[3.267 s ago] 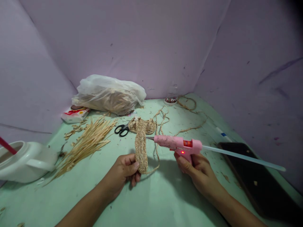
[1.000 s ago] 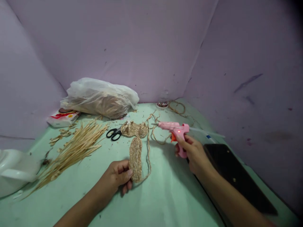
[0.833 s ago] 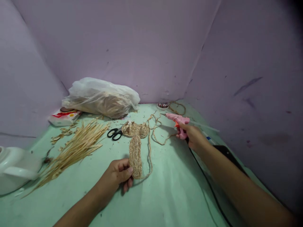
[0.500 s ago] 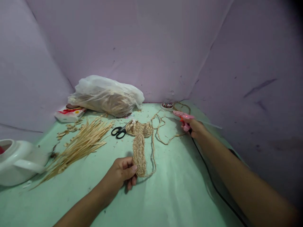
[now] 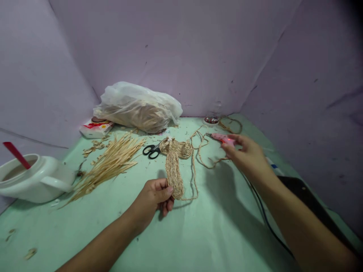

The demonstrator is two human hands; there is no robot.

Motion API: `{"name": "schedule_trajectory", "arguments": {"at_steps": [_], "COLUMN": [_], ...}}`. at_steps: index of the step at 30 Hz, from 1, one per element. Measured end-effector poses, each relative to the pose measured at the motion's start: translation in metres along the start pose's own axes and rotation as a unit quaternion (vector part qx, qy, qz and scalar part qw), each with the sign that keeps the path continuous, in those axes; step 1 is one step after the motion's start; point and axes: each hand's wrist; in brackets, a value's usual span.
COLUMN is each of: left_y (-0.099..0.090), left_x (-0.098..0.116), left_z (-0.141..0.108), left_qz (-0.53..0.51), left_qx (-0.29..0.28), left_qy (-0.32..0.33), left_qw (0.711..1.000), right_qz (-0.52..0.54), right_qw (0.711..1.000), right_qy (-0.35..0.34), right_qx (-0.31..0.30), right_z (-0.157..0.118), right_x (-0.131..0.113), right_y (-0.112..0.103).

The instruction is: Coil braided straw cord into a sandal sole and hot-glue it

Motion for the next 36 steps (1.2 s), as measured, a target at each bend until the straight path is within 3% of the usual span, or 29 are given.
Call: {"name": "schedule_trajectory", "arguments": {"at_steps": [2, 5, 7, 15, 20, 36], "left_y": [0.000, 0.001, 0.002, 0.005, 0.006, 0.005], "left_x": [0.000, 0.000, 0.001, -0.002, 0.001, 0.005], "left_z": [0.000, 0.000, 0.000, 0.000, -0.002, -0.004], "left_qz": [-0.007, -0.019, -0.026, 0.034, 0.053, 0.092], "left_qx": [0.002, 0.011, 0.027, 0.089, 0.087, 0.073], "left_qy": [0.004, 0.010, 0.016, 0.023, 0.005, -0.013], "left_qw": [1.000, 1.000, 0.999, 0.995, 0.995, 0.993], "right_qz": [-0.028, -0.007, -0.017, -0.068, -0.045, -0.037], "right_qw": [0.994, 0.960, 0.939, 0.915, 0.928, 0.929], "right_qy": [-0.064, -0.149, -0.201, -0.333, -0.313, -0.335], "right_qx": [-0.088, -0.237, -0.280, -0.216, -0.198, -0.155], "right_z": [-0.034, -0.076, -0.091, -0.093, -0.095, -0.091], "right_x": [-0.022, -0.039, -0.039, -0.033, -0.032, -0.027], "right_y": [0.007, 0.020, 0.027, 0.035, 0.038, 0.037]}}
Point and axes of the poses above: each hand's wrist, its own z-axis towards the middle knuckle, its own y-axis out of the palm, x = y × z, and after that the axes turned 8 degrees about -y, right-handed
